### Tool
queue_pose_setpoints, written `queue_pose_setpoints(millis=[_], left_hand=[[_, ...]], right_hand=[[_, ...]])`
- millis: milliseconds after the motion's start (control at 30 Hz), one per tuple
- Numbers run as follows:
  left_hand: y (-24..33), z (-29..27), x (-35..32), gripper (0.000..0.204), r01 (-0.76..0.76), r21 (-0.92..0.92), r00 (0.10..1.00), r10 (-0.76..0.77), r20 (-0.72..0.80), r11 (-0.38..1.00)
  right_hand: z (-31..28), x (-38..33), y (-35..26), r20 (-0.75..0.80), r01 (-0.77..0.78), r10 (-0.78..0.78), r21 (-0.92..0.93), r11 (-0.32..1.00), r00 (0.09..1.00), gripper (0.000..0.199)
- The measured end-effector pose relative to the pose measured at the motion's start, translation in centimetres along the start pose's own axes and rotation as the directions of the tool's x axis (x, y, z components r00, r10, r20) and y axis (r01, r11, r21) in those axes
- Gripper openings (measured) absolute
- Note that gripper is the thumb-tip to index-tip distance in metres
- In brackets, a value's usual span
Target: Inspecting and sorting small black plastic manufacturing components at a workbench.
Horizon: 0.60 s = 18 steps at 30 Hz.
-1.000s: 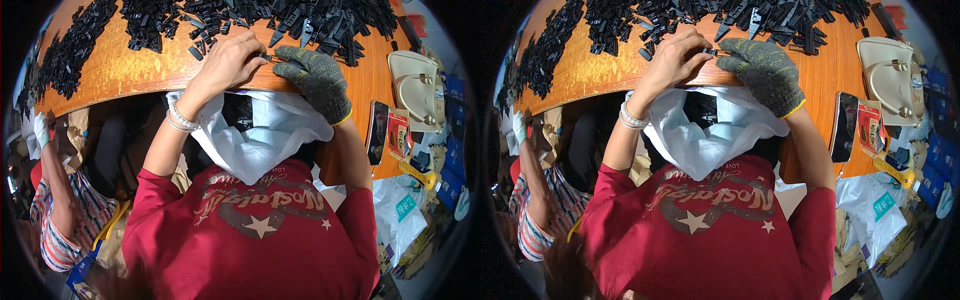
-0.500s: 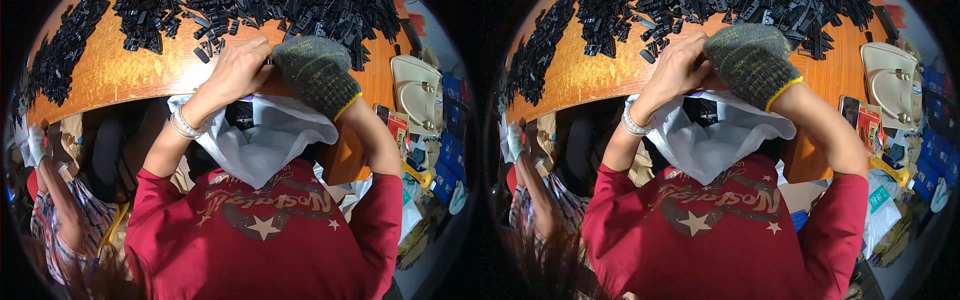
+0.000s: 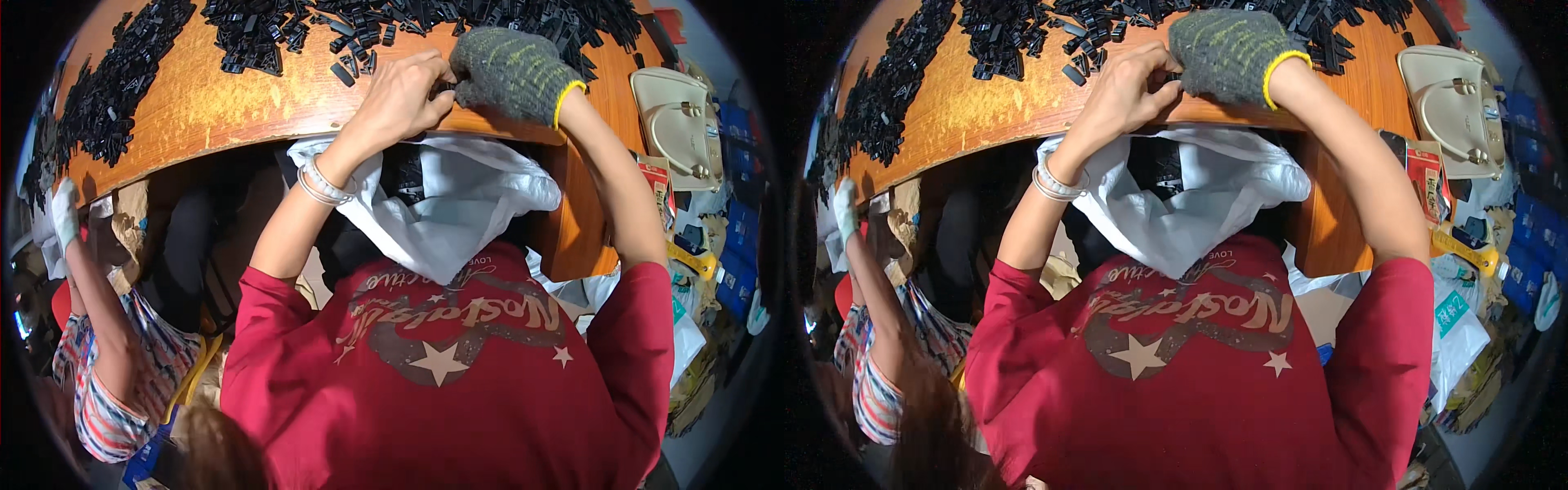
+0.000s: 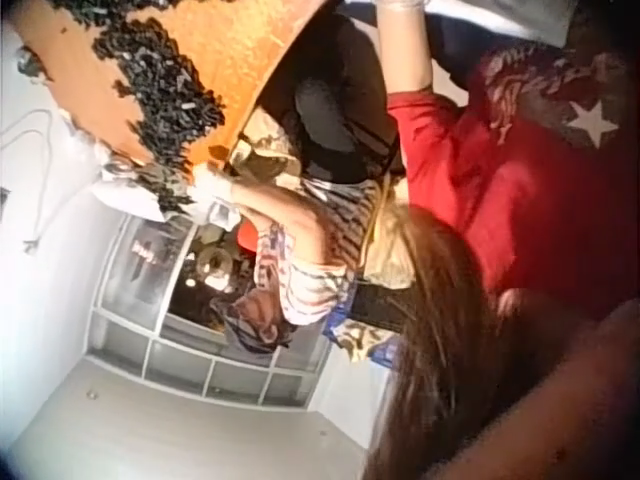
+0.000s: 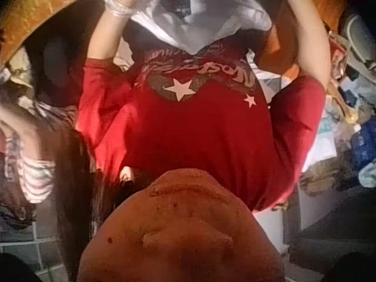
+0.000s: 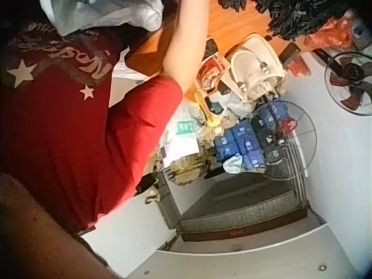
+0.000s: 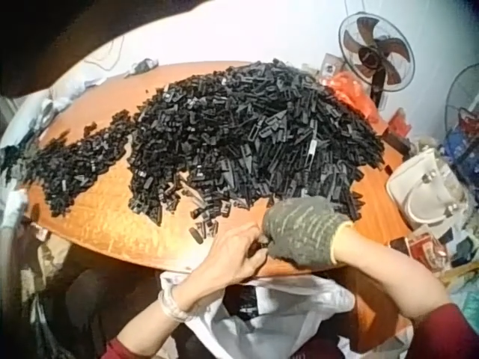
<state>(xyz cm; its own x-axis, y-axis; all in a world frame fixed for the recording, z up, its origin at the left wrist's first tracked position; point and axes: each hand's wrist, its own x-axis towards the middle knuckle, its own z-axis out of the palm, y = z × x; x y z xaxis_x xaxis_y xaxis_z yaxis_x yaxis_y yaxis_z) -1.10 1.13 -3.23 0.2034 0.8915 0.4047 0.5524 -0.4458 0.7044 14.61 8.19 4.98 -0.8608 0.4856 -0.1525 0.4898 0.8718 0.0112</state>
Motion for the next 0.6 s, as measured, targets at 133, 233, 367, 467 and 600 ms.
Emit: queue_pose_setpoints(millis=[133,233,367,467,600], left_hand=[[0.3,0.0,-0.4,0.02,0.019,0.0,1.0,-0.019,-0.001,1.0],[0.3,0.2,-0.7,0.019,0.025,0.053,1.0,-0.026,0.0,0.998],[0.1,0.2,-1.0,0.016,0.009,0.067,0.998,-0.005,-0.061,0.998],[0.4,0.4,-1.0,0.015,0.009,0.063,0.998,-0.005,-0.064,0.998],[1.5,-0.5,-1.2,0.017,0.241,-0.331,0.97,-0.231,0.071,0.912]], right_hand=[[0.3,-1.0,-1.9,-0.102,-0.064,0.057,-0.063,0.996,0.993,0.017],[1.7,-1.6,-1.2,-0.146,-0.058,0.053,-0.03,0.998,0.988,0.019],[3.0,-4.6,-0.5,-0.214,-0.125,0.179,0.241,0.962,0.96,0.033],[5.4,-7.0,-0.8,-0.302,-0.12,0.272,0.44,0.89,0.914,0.029],[6.5,-8.3,-0.5,-0.537,0.086,0.045,0.216,0.973,0.842,0.028]])
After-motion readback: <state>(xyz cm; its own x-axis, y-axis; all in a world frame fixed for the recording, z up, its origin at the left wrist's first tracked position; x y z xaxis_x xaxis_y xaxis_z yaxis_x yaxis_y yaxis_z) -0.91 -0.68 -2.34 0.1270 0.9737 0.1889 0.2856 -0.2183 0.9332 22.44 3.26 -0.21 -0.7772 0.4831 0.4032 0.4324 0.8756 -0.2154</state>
